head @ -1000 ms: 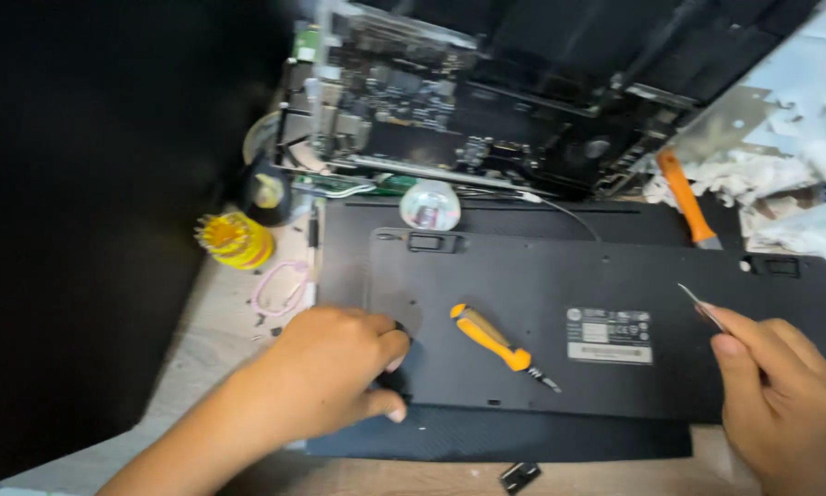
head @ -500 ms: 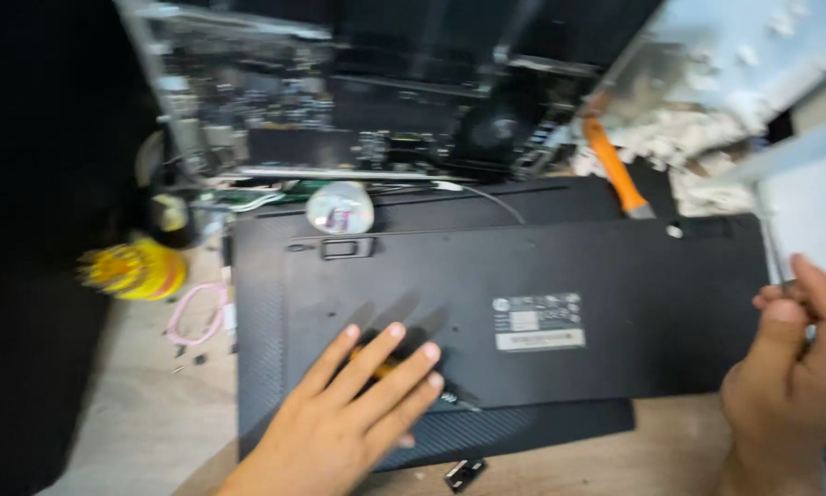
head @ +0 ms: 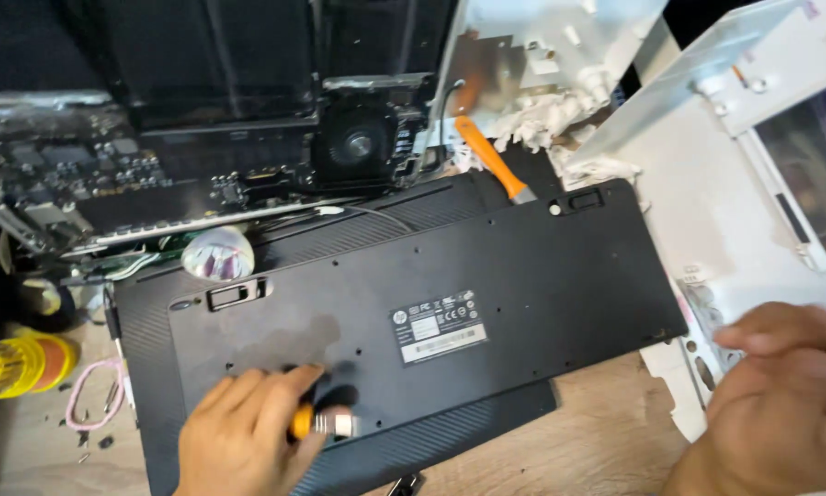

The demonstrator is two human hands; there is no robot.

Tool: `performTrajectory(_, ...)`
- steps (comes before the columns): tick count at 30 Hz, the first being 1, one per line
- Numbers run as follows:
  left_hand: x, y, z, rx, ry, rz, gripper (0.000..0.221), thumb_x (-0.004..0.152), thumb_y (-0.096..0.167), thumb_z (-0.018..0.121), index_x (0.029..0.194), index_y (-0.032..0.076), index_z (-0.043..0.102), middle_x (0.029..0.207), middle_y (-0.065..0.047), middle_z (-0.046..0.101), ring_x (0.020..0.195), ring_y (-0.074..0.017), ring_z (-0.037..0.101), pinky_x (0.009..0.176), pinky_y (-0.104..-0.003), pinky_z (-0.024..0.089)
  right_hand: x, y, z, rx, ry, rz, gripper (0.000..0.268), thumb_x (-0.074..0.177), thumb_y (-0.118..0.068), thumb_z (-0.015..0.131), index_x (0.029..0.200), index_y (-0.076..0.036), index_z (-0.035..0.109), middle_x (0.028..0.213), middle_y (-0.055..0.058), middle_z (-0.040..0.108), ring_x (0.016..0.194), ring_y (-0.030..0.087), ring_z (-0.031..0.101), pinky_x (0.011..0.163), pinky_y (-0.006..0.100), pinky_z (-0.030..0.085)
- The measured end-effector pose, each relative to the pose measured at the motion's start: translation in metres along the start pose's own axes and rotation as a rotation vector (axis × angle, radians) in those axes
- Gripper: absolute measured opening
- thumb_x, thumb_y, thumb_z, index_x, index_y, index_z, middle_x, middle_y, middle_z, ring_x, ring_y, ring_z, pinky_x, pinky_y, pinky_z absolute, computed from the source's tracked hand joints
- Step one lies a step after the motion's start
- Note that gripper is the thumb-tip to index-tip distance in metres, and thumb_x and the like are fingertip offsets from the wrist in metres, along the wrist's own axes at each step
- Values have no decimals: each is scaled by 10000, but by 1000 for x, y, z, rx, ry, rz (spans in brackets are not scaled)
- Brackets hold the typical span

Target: Disassembling a laptop by removing screws and prying the keyboard assembly from the chassis

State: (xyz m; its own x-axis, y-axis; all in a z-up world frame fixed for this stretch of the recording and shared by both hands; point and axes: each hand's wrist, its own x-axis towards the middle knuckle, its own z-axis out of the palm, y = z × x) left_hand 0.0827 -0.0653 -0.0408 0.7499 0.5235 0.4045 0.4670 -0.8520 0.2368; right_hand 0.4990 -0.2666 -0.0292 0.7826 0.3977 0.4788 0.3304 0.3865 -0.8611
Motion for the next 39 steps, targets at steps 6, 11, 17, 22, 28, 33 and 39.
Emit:
performTrajectory(6, 54, -8, -5, 55, -37, 119, 261, 939, 177, 676, 1188, 109, 710, 1043, -45, 710, 947, -246, 654, 804, -408, 476, -43, -12, 36, -482, 30, -225, 258, 1254, 41, 278, 1312, 255, 410, 827, 303, 495, 689, 384, 524, 862, 490, 515)
performTrajectory(11, 61, -5, 23, 182, -269, -30, 507, 797, 311, 716, 1294, 261, 625, 948, 12, 688, 800, -247, 704, 524, -410, 576, -47, -17, 50, -494, 111, -217, 491, 1314, -147, 256, 875, 61, 327, 684, 169, 276, 572, 285, 329, 748, 459, 430)
performTrajectory(17, 52, 72, 33, -443, -857, -12, 665, 776, 13, 595, 1432, 77, 507, 1335, -234, 564, 1157, -415, 597, 864, -527, 534, -52, 6, 33, -393, 202, -173, 607, 1204, -595, 306, 910, -65, 293, 791, 73, 244, 582, 196, 275, 787, 399, 446)
performTrajectory(22, 37, 104, 32, -462, -259, 461, 160, 1073, 98, 580, 1157, 46, 705, 946, -107, 624, 701, -284, 553, 524, -390, 464, -44, 33, 5, -198, 151, -276, 440, 1217, -461, 476, 1242, -22, 492, 833, 89, 427, 684, 243, 485, 746, 415, 494)
performTrajectory(28, 52, 82, 24, -210, -174, 398, 478, 896, 32, 665, 1368, -15, 606, 903, -84, 579, 710, -246, 587, 469, -357, 488, -13, 3, 44, -1109, -507, -305, 233, 1149, -54, 476, 1136, 52, 683, 1369, 287, 683, 1308, 447, 613, 1154, 515, 421)
performTrajectory(33, 47, 51, 12, -190, -111, 249, 452, 890, -32, 624, 1341, -6, 613, 979, -100, 618, 696, -265, 623, 514, -376, 531, -12, 37, 19, -1391, -559, -242, 220, 1132, -130, 492, 1240, -57, 669, 1280, 123, 747, 1088, 424, 692, 947, 572, 478)
performTrajectory(39, 27, 23, -4, -193, -138, 192, 552, 815, 2, 637, 1365, 19, 589, 1084, -106, 640, 740, -293, 663, 581, -384, 555, -32, 28, 44, -1431, -579, -225, 246, 1152, -219, 502, 1309, -110, 657, 1139, 35, 761, 1061, 361, 712, 943, 558, 453)
